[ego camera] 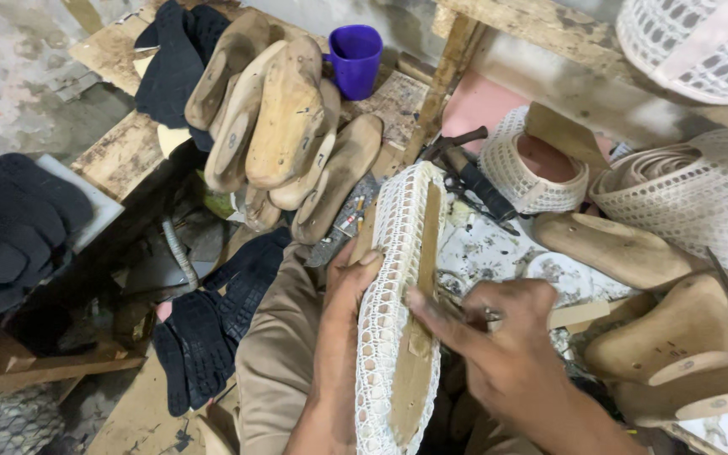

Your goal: The person holds a lace shoe upper with a sole board, dips their fingers into a container of yellow glue, and spreads the glue by hand over the sole surface. They press and smooth the glued area, then place the finished shoe onto an upper shelf rack with other completed shoes.

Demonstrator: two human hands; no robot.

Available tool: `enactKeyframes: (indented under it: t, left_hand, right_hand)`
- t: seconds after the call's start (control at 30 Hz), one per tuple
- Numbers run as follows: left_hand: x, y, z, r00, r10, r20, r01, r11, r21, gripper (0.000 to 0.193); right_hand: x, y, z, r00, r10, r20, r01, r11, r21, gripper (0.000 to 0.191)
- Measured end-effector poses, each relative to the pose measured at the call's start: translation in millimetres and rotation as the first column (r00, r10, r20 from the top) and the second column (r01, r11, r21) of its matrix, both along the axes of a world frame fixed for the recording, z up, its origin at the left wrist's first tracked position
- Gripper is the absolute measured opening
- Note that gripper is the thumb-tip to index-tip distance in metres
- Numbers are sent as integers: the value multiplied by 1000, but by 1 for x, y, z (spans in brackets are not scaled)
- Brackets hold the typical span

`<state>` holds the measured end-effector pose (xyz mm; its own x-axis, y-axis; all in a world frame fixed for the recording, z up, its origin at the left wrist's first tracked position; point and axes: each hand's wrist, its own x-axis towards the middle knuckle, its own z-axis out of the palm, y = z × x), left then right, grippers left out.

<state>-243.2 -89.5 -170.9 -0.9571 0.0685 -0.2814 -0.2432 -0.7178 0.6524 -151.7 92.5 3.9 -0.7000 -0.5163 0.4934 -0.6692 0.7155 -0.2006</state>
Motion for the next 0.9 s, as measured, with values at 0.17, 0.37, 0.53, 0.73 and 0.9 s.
enactKeyframes:
  t: [0.17, 0.37, 0.53, 0.73, 0.9]
  left_hand:
    - [61, 0, 100, 993, 39, 109, -66, 965, 254, 49]
    - [72, 4, 165, 986, -22, 168, -24, 963, 267, 47]
    - [70, -4, 161, 996, -85, -15, 82, 884, 460, 44]
    - [70, -14, 150, 985, -84, 150, 14, 909, 417, 47]
    - [68, -11, 159, 979, -77, 189, 13, 947, 320, 49]
  right_hand:
    - [-8, -1, 8, 999, -4, 42, -1, 991, 135, 62]
    - [-54, 15, -1, 988, -147, 46, 147, 989, 18, 76]
    - [-11, -7, 12, 1000, 20, -10, -19, 996, 89, 68]
    - [-16, -4, 19, 989, 15, 144, 3, 993, -120, 64]
    - [-20, 3, 21, 949, 164, 269, -139, 984, -107, 66]
